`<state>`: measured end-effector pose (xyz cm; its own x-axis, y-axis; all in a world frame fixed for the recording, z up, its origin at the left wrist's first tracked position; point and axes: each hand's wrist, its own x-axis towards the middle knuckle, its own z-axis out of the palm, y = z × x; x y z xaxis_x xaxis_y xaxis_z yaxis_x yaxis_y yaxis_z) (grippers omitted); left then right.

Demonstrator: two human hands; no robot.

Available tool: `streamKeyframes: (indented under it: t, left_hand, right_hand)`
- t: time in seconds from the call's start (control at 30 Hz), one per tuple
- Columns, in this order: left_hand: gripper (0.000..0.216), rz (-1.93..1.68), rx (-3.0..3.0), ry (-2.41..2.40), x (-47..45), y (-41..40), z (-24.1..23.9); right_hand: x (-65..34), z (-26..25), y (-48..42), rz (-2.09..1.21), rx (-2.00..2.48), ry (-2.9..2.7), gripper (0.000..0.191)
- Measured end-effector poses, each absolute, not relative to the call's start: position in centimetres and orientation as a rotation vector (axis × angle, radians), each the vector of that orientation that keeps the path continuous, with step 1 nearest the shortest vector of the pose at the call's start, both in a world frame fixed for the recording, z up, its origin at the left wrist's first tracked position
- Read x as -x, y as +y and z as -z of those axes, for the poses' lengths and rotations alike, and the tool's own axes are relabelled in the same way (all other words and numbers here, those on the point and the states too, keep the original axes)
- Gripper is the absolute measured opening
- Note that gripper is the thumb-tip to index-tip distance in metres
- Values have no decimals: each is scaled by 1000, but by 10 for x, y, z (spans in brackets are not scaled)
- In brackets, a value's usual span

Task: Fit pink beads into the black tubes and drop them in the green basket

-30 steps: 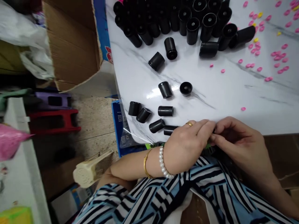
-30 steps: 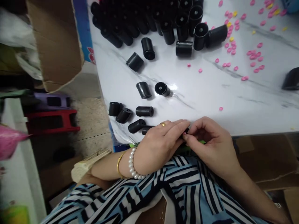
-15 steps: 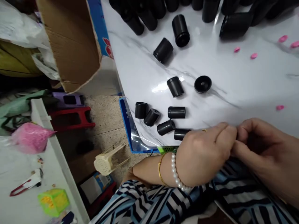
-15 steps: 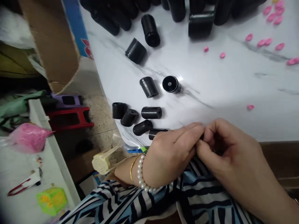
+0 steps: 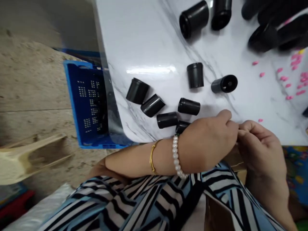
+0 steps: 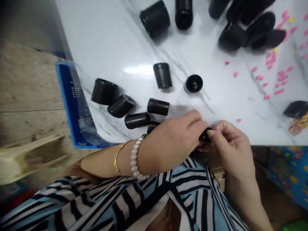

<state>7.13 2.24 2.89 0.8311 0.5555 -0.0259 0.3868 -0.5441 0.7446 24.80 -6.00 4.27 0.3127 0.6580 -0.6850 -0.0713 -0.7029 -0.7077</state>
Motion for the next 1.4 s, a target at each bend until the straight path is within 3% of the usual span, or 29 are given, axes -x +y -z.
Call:
streamKeyframes:
  t: [0.2,0.37,0.53,0.77,0.93,1.13,1.27,1.4]
  left_hand:
    - [12,-283,-2205,696,-69,28,-28]
    - [20,-231,-2208,678,-67,27,-34]
    - [23,-162,-2200,668,-67,28,-37]
    - [29,-141,-2139,686,-69,30,-37]
    - [28,-139,-2145,689,-67,29,-38]
    - [33,-71,-2164,635,-67,32,-37]
    - [36,-249,-2216,710,-66,26,-34]
    - [37,-438,-2171,794,-64,12,-32]
  right_hand:
    - [-269,-39,-56,-1598,1674,-569,13]
    - [-272,-41,-52,-1648,1732,-570,26]
    - [-262,-42,-48,-1709,1782,-574,23]
    - [-251,-45,-54,-1606,1919,-503,25]
    - [-255,-41,-66,-1517,1788,-582,16]
    - [-261,-40,-65,-1512,1870,-640,32]
    - [-248,-47,-56,-1509,1945,-512,19]
    - [-233,-53,-56,-1368,2044,-609,17]
